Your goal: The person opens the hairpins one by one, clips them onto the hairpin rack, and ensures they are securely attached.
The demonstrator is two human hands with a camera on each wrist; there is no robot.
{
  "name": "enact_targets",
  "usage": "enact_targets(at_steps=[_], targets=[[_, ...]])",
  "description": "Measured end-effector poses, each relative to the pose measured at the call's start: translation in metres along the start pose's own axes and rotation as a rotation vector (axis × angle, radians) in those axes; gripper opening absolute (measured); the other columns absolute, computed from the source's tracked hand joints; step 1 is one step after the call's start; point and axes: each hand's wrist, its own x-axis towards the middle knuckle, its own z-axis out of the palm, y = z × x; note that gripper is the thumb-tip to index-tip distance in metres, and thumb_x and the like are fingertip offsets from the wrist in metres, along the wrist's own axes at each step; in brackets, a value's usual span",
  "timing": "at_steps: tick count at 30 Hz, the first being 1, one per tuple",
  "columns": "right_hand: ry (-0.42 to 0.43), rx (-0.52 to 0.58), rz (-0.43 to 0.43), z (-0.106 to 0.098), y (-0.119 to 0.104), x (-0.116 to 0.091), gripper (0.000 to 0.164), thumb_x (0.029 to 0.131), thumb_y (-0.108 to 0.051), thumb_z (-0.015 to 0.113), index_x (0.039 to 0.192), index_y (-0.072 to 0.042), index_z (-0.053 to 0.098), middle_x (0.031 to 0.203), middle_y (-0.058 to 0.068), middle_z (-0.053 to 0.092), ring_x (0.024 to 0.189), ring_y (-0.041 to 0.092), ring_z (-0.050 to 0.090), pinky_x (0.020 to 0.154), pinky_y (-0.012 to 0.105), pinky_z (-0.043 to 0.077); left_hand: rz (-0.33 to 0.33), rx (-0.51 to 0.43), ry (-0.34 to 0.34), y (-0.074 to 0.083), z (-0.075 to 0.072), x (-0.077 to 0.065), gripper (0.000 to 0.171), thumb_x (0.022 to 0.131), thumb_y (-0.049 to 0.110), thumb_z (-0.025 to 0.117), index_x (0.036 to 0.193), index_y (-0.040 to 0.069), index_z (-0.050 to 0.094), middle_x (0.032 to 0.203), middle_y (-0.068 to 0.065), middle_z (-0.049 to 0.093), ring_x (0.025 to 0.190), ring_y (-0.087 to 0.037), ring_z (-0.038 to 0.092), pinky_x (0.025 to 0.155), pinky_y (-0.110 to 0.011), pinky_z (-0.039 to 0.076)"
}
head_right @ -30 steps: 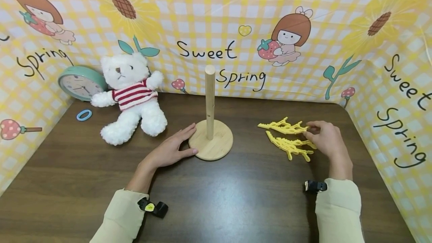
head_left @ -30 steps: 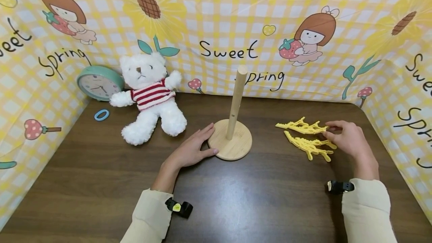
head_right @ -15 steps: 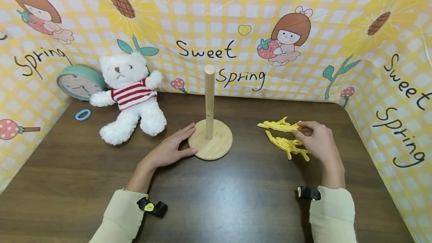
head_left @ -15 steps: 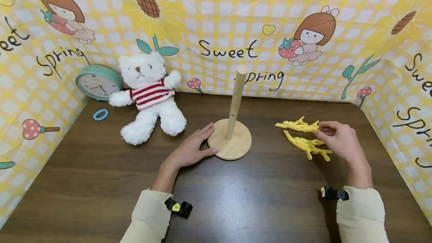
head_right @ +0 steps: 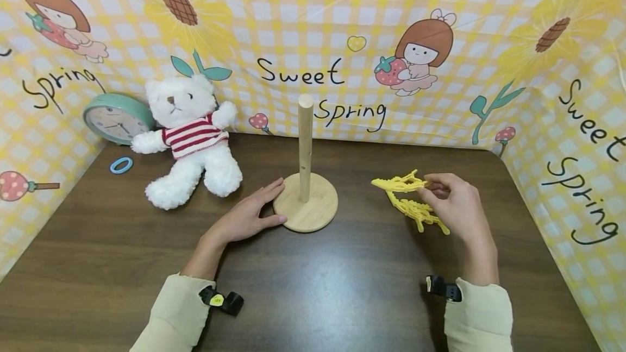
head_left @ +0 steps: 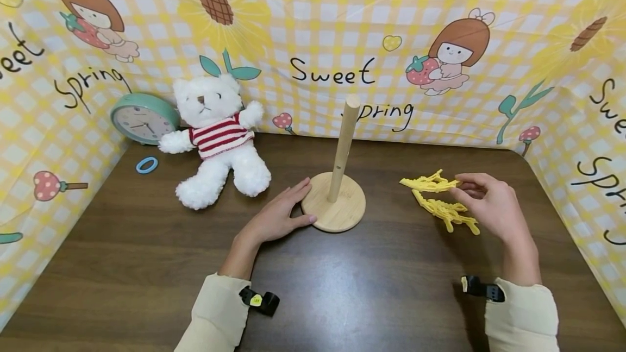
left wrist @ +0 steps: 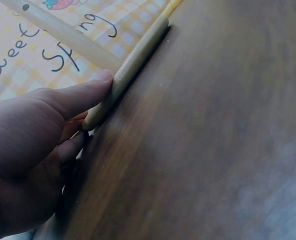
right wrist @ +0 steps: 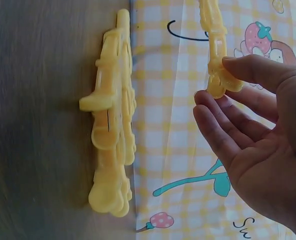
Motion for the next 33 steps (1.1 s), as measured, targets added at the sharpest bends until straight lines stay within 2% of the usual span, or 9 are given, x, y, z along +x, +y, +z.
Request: enact_targets(at_steps=[1,4,6,8,14,23,27,33], targets=[[-0.002,0.005,-0.002,0.001,-0.001,-0.001,0.04,0.098,-0.022,0.07,0.125,0.008,0.066,0.11,0.029,0.068,0.097,0.044,0.07,0.066,0.004,0.045,0.0,0.0,0.0,0.0,0.0,0.0,0.079,0.098,0.033,0.07,0.158,0.0,0.031,0.167,-0.009,0.021,0.153,-0.026,0.017,0.125,-0.043,0.012],[-0.002,0.029,-0.019,0.004,-0.005,-0.003,0.038,0.096,-0.019,0.073,0.123,0.008,0.067,0.109,0.028,0.069,0.09,0.014,0.072,0.066,0.005,0.048,-0.002,-0.003,-0.001,0.0,0.001,0.001,0.079,0.098,0.033,0.07,0.158,0.0,0.031,0.167,-0.009,0.021,0.153,-0.026,0.017,0.125,-0.043,0.012],[-0.003,0.04,-0.026,0.007,-0.008,-0.005,0.037,0.094,-0.018,0.075,0.12,0.008,0.068,0.107,0.027,0.071,0.085,-0.004,0.066,0.066,0.006,0.049,-0.004,-0.005,0.002,0.0,0.001,0.001,0.079,0.098,0.034,0.07,0.158,0.0,0.031,0.167,-0.009,0.021,0.153,-0.026,0.017,0.125,-0.043,0.013],[-0.014,0.071,-0.032,0.01,-0.011,-0.006,0.035,0.093,-0.015,0.076,0.117,0.008,0.069,0.105,0.026,0.071,0.083,-0.017,0.057,0.066,0.008,0.051,-0.005,-0.006,0.005,0.0,0.001,0.001,0.079,0.098,0.034,0.07,0.158,0.001,0.031,0.167,-0.009,0.021,0.153,-0.026,0.017,0.125,-0.044,0.013],[-0.074,0.176,-0.027,0.024,-0.018,-0.006,0.035,0.089,-0.008,0.079,0.117,0.009,0.069,0.106,0.024,0.071,0.086,-0.01,0.063,0.069,0.013,0.055,-0.002,-0.006,0.008,0.0,-0.001,0.001,0.079,0.097,0.033,0.07,0.158,0.001,0.031,0.167,-0.009,0.022,0.153,-0.025,0.017,0.125,-0.043,0.013],[-0.095,0.16,-0.06,0.037,-0.029,-0.001,0.032,0.087,-0.008,0.082,0.113,0.006,0.071,0.109,0.019,0.072,0.089,-0.001,0.068,0.071,0.012,0.054,-0.002,0.0,0.017,-0.001,-0.003,0.001,0.079,0.097,0.033,0.071,0.158,0.001,0.032,0.167,-0.009,0.023,0.153,-0.024,0.019,0.125,-0.042,0.012],[-0.048,0.188,-0.102,0.043,-0.03,-0.001,0.029,0.086,-0.005,0.082,0.11,0.006,0.072,0.105,0.018,0.072,0.089,0.0,0.068,0.073,0.011,0.054,0.001,0.001,0.014,0.0,-0.002,0.001,0.079,0.097,0.033,0.071,0.157,0.0,0.032,0.167,-0.01,0.023,0.153,-0.025,0.019,0.125,-0.042,0.012],[0.1,0.278,-0.241,0.055,-0.031,0.0,0.026,0.081,0.007,0.081,0.106,0.005,0.075,0.098,0.015,0.073,0.088,-0.003,0.067,0.08,0.015,0.056,-0.003,0.001,0.013,0.0,-0.001,0.0,0.079,0.097,0.033,0.071,0.158,0.001,0.031,0.167,-0.009,0.023,0.153,-0.024,0.019,0.125,-0.043,0.012]])
